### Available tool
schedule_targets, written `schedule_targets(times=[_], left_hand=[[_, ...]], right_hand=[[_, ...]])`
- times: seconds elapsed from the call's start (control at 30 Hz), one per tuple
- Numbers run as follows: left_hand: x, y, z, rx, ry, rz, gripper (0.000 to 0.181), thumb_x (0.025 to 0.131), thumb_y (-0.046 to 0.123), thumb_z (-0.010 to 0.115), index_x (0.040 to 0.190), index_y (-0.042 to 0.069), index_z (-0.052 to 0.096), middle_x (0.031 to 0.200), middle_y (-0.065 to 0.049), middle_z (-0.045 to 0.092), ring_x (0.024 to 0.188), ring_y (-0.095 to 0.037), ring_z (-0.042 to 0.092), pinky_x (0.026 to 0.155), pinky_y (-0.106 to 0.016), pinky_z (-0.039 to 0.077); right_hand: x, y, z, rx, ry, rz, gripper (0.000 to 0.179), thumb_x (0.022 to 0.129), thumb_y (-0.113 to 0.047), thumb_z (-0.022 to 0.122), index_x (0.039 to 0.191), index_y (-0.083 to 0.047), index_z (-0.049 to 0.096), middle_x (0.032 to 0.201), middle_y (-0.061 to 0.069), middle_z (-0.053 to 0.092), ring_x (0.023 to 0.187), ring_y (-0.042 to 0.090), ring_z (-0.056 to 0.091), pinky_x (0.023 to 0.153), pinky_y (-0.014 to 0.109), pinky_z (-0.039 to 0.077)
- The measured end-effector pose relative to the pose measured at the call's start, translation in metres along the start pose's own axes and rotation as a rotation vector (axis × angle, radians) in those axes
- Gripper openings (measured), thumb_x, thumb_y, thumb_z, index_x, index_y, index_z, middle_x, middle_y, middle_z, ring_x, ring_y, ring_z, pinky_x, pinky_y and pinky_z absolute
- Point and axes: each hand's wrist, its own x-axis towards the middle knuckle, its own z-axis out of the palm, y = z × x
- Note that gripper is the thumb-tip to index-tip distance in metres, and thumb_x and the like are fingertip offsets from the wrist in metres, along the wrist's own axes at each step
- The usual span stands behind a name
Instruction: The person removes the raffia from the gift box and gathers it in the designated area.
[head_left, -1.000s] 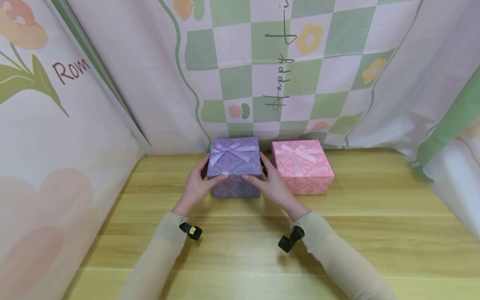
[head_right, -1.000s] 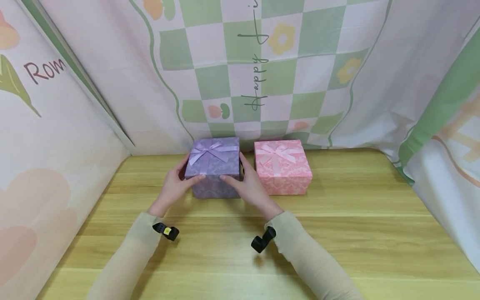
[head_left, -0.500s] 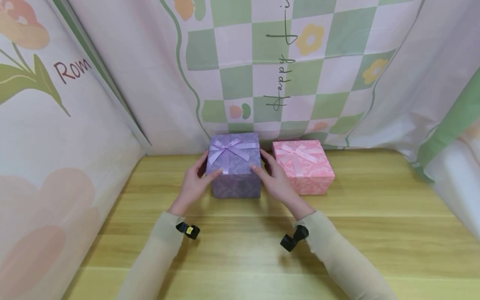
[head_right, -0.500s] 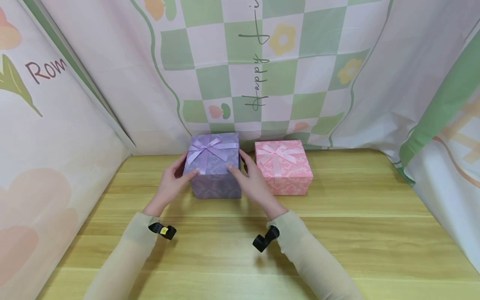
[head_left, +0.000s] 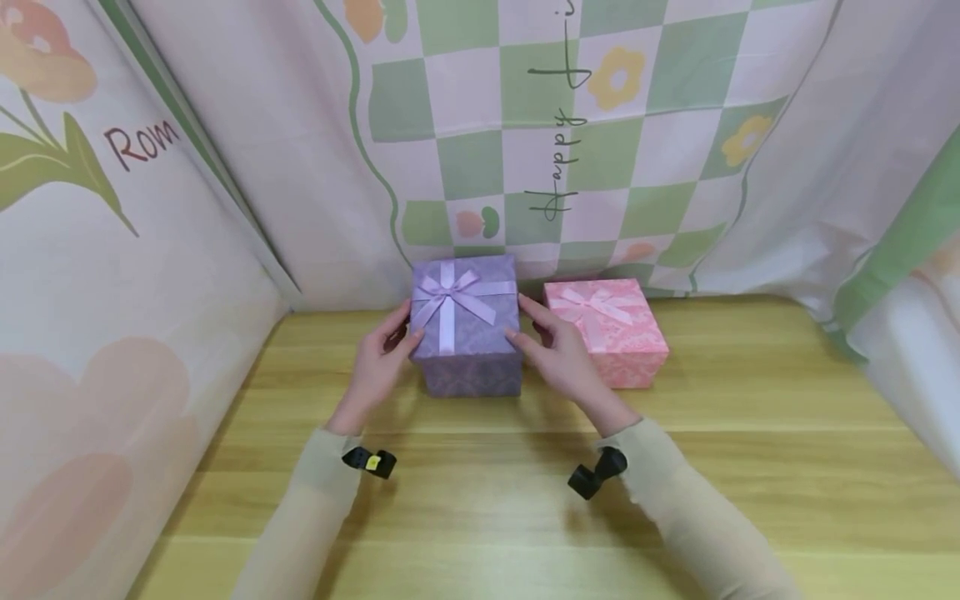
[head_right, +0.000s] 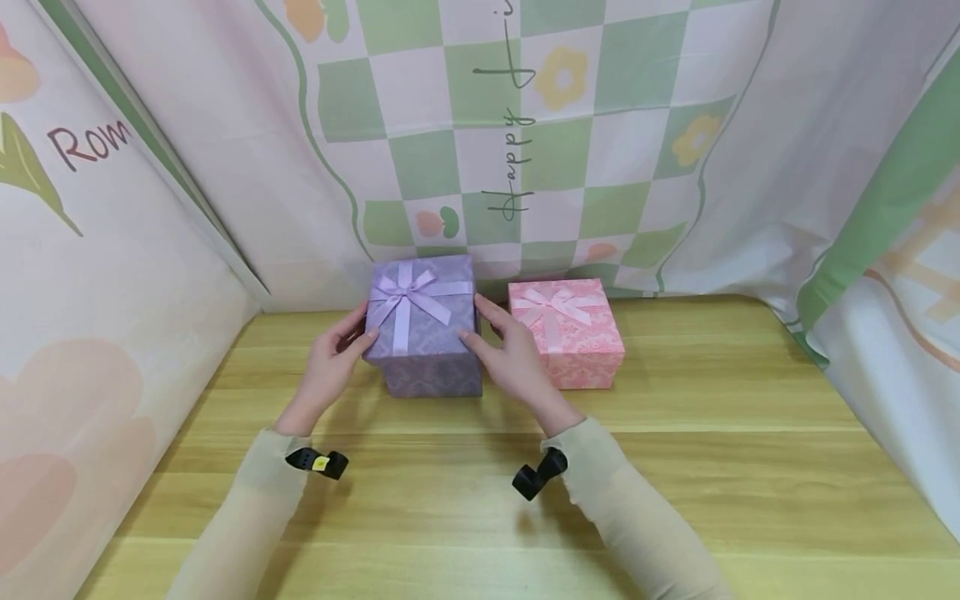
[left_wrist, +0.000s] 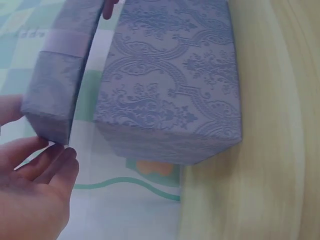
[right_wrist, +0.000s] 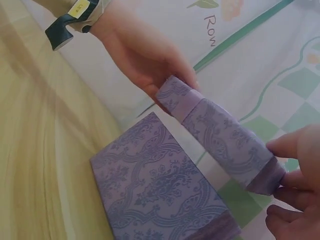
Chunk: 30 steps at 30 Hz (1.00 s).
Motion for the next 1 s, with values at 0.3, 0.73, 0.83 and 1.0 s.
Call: schedule_targets(times=[0.3, 0.73, 0.83, 1.0], left_hand=[[-0.001, 0.008, 0.0, 0.038, 0.053, 0.082, 0.053, 0.094, -0.003, 0.069, 0.144, -0.007, 0.051, 0.141, -0.023, 0.056, 0.124, -0.036, 0.056, 0.11, -0.04, 0.042], [-0.005, 0.018, 0.002, 0.003, 0.085, 0.092, 0.06, 0.088, -0.006, 0.076, 0.142, -0.008, 0.053, 0.135, -0.026, 0.059, 0.116, -0.039, 0.059, 0.106, -0.046, 0.046], [-0.007, 0.02, 0.002, -0.024, 0.083, 0.071, 0.058, 0.09, -0.002, 0.077, 0.143, -0.005, 0.054, 0.136, -0.024, 0.059, 0.119, -0.036, 0.058, 0.107, -0.041, 0.044], [-0.009, 0.022, 0.002, -0.083, 0.096, 0.064, 0.053, 0.093, 0.002, 0.075, 0.141, -0.004, 0.055, 0.137, -0.022, 0.06, 0.121, -0.036, 0.059, 0.107, -0.039, 0.045]], right_hand=[[0.0, -0.005, -0.007, -0.001, 0.032, -0.062, 0.053, 0.094, -0.001, 0.072, 0.145, -0.001, 0.055, 0.141, 0.017, 0.059, 0.121, 0.034, 0.061, 0.101, 0.045, 0.05], [-0.005, -0.014, -0.01, 0.06, 0.044, -0.046, 0.048, 0.096, -0.006, 0.071, 0.142, -0.002, 0.059, 0.132, 0.015, 0.065, 0.113, 0.028, 0.065, 0.094, 0.031, 0.054], [-0.006, -0.016, -0.011, 0.102, 0.033, -0.036, 0.048, 0.097, -0.009, 0.071, 0.143, -0.002, 0.058, 0.135, 0.015, 0.063, 0.117, 0.028, 0.064, 0.096, 0.03, 0.053], [-0.007, -0.018, -0.013, 0.17, 0.043, -0.012, 0.047, 0.098, -0.014, 0.072, 0.141, 0.0, 0.059, 0.138, 0.013, 0.062, 0.122, 0.026, 0.062, 0.098, 0.027, 0.051]])
